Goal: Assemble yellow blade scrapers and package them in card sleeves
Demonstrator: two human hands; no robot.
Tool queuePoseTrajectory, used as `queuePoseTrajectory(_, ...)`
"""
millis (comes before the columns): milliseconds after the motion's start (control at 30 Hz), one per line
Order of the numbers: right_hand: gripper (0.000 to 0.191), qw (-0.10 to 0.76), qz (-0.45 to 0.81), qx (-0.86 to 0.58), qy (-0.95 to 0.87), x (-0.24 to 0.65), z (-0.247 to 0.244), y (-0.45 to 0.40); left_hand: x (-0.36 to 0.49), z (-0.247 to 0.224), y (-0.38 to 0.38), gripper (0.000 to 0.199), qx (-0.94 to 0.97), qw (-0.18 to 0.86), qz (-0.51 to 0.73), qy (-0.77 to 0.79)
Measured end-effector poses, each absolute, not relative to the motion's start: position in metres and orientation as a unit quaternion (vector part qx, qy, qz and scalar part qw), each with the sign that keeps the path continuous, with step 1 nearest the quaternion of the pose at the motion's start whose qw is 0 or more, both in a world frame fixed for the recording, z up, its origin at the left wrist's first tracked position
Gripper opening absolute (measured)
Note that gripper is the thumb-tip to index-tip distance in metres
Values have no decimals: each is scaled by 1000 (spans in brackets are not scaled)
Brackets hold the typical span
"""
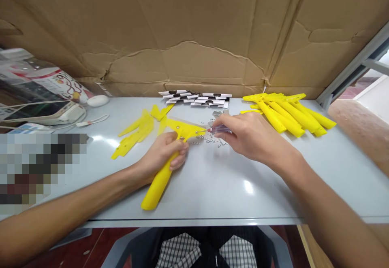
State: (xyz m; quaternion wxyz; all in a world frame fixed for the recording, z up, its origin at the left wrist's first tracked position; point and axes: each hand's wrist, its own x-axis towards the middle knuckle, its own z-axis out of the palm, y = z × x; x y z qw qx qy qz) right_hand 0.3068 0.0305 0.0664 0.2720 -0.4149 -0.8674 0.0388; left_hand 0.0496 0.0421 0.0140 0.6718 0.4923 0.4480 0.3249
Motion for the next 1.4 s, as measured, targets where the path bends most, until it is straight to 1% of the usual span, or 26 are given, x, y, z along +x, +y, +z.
queuePoseTrajectory(33, 13, 271, 24, -418, -867, 307, 66, 31, 50, 14, 42, 26, 494, 671, 325, 448)
queuePoseTrajectory(133, 32, 257, -32, -435, -862, 306, 64, 32, 50, 15, 41, 27, 499, 665, 327, 450)
queuePoseTrajectory(167, 35, 253, -42, -443, -859, 305, 65, 32, 50, 15, 41, 27, 498, 664, 328, 451)
queuePoseTrajectory(200, 34, 252, -42, -450, -856, 305, 65, 31, 50, 16, 41, 27, 498, 664, 328, 452)
queuePoseTrajectory(300, 17, 271, -15, -451, -850, 302, 68, 28, 51, 16, 40, 27, 497, 665, 326, 452)
queuePoseTrajectory(400, 11, 298, 11, -411, -861, 301, 70, 26, 51, 16, 41, 28, 496, 666, 331, 449)
queuePoseTrajectory(467, 2, 310, 19, -393, -866, 302, 70, 28, 51, 15, 42, 27, 492, 670, 331, 447)
queuePoseTrajectory(500, 4, 314, 17, -394, -864, 302, 69, 29, 51, 15, 42, 26, 491, 671, 330, 446)
queuePoseTrajectory(633, 24, 320, -28, -432, -843, 303, 66, 33, 50, 15, 41, 27, 499, 668, 326, 445)
queuePoseTrajectory(667, 24, 318, -28, -438, -840, 303, 65, 34, 51, 16, 40, 28, 500, 668, 327, 444)
queuePoseTrajectory(767, 11, 313, 6, -439, -842, 303, 66, 32, 51, 16, 40, 31, 490, 674, 335, 440)
queuePoseTrajectory(833, 12, 311, 28, -431, -847, 303, 67, 31, 52, 15, 40, 31, 484, 678, 340, 437)
queuePoseTrajectory(933, 7, 310, 33, -430, -847, 304, 66, 32, 51, 14, 42, 28, 481, 680, 339, 437)
queuePoseTrajectory(1033, 20, 318, 9, -443, -838, 304, 64, 35, 51, 13, 42, 28, 484, 680, 337, 437)
queuePoseTrajectory(1100, 25, 318, -8, -452, -833, 304, 63, 36, 50, 13, 41, 28, 488, 677, 337, 436)
queuePoseTrajectory(1200, 19, 316, -1, -452, -834, 303, 65, 34, 51, 14, 41, 28, 492, 675, 336, 435)
queuePoseTrajectory(1300, 7, 331, 30, -389, -859, 303, 67, 32, 51, 14, 41, 27, 488, 676, 337, 437)
queuePoseTrajectory(1400, 14, 338, 40, -341, -876, 304, 66, 33, 51, 14, 42, 26, 486, 674, 335, 444)
